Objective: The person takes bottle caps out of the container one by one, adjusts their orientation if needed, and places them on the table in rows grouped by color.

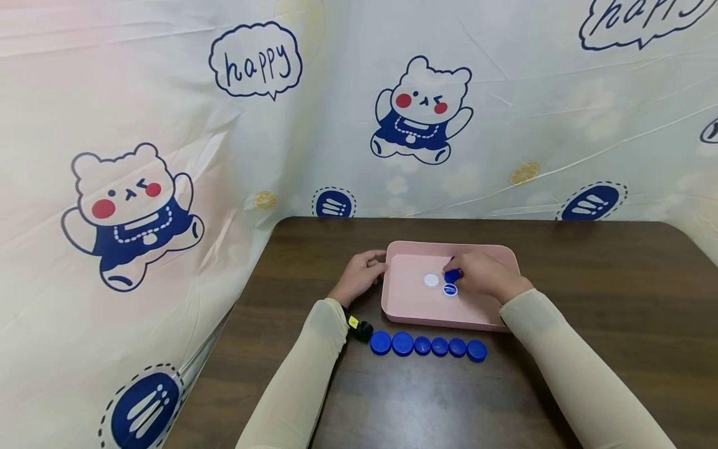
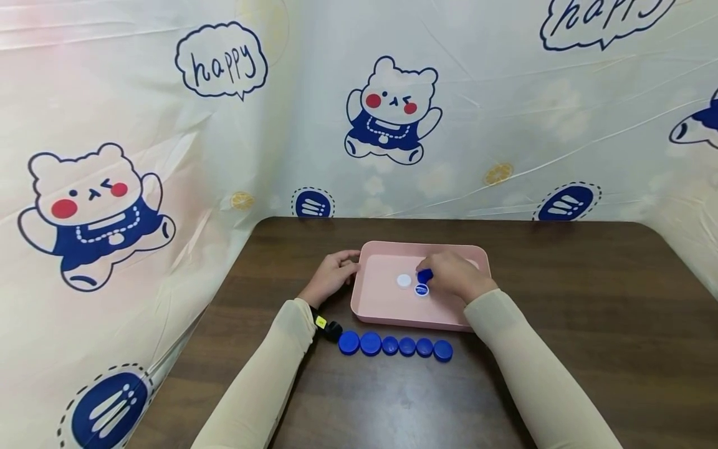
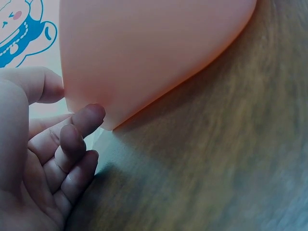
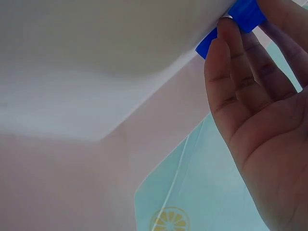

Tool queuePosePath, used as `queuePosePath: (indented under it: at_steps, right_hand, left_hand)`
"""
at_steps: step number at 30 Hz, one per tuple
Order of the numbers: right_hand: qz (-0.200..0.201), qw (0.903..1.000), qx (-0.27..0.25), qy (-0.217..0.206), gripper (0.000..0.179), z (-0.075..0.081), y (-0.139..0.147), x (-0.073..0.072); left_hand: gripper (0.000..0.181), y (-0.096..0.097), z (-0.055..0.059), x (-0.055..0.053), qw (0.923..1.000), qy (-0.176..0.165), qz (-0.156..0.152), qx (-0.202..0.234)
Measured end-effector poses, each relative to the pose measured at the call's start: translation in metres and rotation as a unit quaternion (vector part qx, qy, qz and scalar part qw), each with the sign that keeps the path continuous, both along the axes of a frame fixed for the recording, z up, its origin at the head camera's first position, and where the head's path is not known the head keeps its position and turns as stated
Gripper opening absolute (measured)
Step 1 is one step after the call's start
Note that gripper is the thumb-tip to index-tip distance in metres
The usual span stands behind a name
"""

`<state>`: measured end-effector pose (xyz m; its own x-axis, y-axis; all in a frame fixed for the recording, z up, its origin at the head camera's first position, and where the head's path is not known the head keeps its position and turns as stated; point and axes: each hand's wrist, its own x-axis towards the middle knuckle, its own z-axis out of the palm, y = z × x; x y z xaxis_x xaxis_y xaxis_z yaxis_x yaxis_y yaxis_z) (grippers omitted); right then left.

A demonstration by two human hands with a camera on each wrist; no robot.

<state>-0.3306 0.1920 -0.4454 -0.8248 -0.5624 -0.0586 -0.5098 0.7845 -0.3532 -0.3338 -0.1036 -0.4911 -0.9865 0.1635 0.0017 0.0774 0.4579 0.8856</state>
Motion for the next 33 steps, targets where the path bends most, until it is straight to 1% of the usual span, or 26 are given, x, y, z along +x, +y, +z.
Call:
queuePosePath:
  at_steps: [6,13,16,20,24,27,31,33]
  right_hand:
    - [-0.008,0.9999,-0.007,-0.012,0.028,0.002,0.000,0.001]
    - [-0.008,0.9998,-0.015,-0.013,0.024,0.004,0.001,0.003]
    - [-0.004,0.9998,-0.017,-0.009,0.026,0.005,0.002,0.002]
    - [-0.006,0.9999,-0.014,0.004,0.031,0.009,0.005,0.002]
    - [-0.024,0.9994,-0.023,-0.005,0.037,0.017,0.004,0.004]
    - [-0.040,0.9990,-0.019,-0.002,0.039,0.023,0.001,0.006]
    - [-0.057,0.9981,0.004,0.023,0.038,0.028,0.000,0.007]
    - [-0.065,0.9974,0.008,0.028,0.037,0.030,0.000,0.009]
  left_hand:
    - [0.039,0.000,-0.001,-0.001,1.0000,0.005,-0.005,-0.002]
    - [0.039,0.001,-0.001,0.001,1.0000,-0.002,0.003,-0.005]
    - [0.039,0.002,0.001,0.003,0.9999,-0.006,0.004,-0.010]
    - [0.039,0.002,0.002,0.003,0.9999,-0.006,0.001,-0.010]
    - [0.039,0.002,0.003,0.002,0.9999,-0.004,0.000,-0.011]
    - [0.040,0.001,0.003,0.002,0.9999,-0.007,0.001,-0.013]
    - [0.040,0.001,0.003,0.002,0.9999,-0.006,-0.003,-0.013]
    - [0.040,0.001,0.002,0.001,0.9999,-0.008,-0.003,-0.010]
